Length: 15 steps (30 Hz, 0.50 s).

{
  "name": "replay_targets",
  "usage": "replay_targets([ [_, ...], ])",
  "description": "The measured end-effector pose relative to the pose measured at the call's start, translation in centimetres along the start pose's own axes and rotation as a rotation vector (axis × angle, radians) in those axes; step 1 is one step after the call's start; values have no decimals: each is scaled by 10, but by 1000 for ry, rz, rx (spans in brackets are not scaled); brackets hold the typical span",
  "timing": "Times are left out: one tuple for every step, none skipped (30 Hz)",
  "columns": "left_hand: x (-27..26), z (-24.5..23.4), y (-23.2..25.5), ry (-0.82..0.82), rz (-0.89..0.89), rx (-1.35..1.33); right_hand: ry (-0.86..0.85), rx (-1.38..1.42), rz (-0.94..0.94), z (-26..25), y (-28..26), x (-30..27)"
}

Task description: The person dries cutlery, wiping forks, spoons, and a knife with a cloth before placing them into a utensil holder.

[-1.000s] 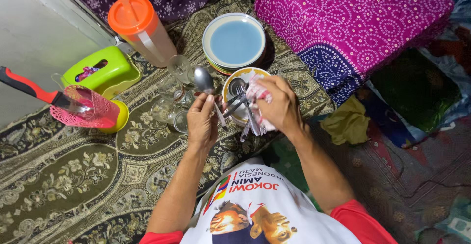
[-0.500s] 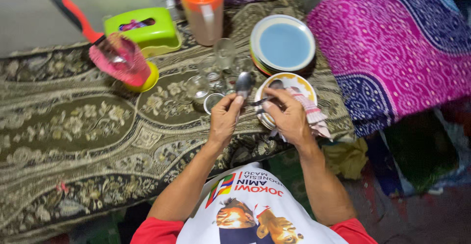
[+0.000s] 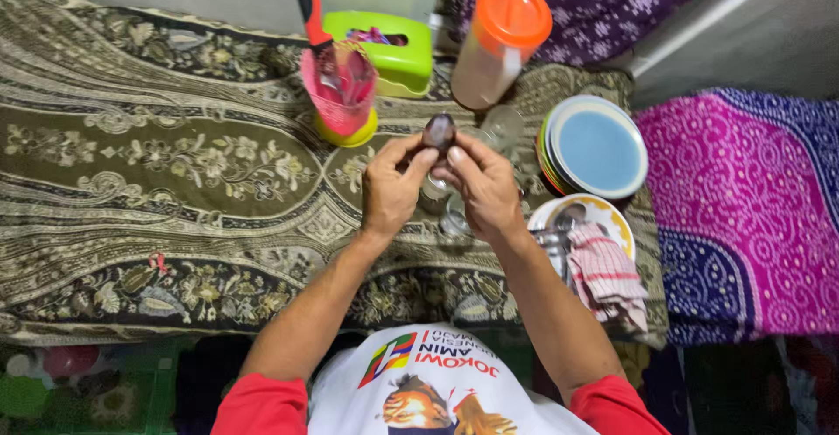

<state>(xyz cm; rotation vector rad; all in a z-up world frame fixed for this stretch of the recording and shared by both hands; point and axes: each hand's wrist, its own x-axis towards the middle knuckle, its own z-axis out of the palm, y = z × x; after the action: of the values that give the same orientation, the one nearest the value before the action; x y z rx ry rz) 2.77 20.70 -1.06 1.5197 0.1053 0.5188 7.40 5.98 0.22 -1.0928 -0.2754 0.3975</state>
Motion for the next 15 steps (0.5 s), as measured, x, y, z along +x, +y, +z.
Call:
replay_targets([
  [13, -7, 5, 27, 51, 43, -13, -4, 0, 10, -2, 13],
  [26, -14, 8, 54, 101, 86, -27, -37, -38, 19, -4, 27],
  [41, -22, 11, 63, 106, 84, -37, -70, -75, 27, -6, 40],
  [58, -33, 13, 67, 221, 171, -47, -74, -75, 35, -7, 55],
  [74, -41, 13, 68, 334, 258, -75, -88, -106, 41, -7, 71],
  [89, -48, 13, 75, 337, 258, -104, -102, -136, 46, -7, 87],
  [104, -53, 12, 59, 279, 219, -109, -104, -137, 51, -5, 101],
  [116, -59, 9, 41, 221, 180, -111, -111, -119, 54, -1, 116],
  [125, -65, 6, 43, 224, 180, -111, -117, -103, 57, 3, 127],
  [134, -70, 1, 33, 158, 196, -114, -116, -106, 59, 9, 137],
  [141, -75, -6, 21, 91, 209, -117, -119, -88, 61, 17, 147],
  [146, -80, -14, 21, 95, 209, -121, -123, -70, 61, 26, 156],
  [150, -84, -24, 20, 93, 212, -119, -124, -72, 59, 34, 163],
  [154, -88, -35, 19, 91, 216, -113, -149, -52, 57, 44, 169],
  [156, -92, -47, 15, 92, 214, -106, -174, -30, 54, 55, 175],
])
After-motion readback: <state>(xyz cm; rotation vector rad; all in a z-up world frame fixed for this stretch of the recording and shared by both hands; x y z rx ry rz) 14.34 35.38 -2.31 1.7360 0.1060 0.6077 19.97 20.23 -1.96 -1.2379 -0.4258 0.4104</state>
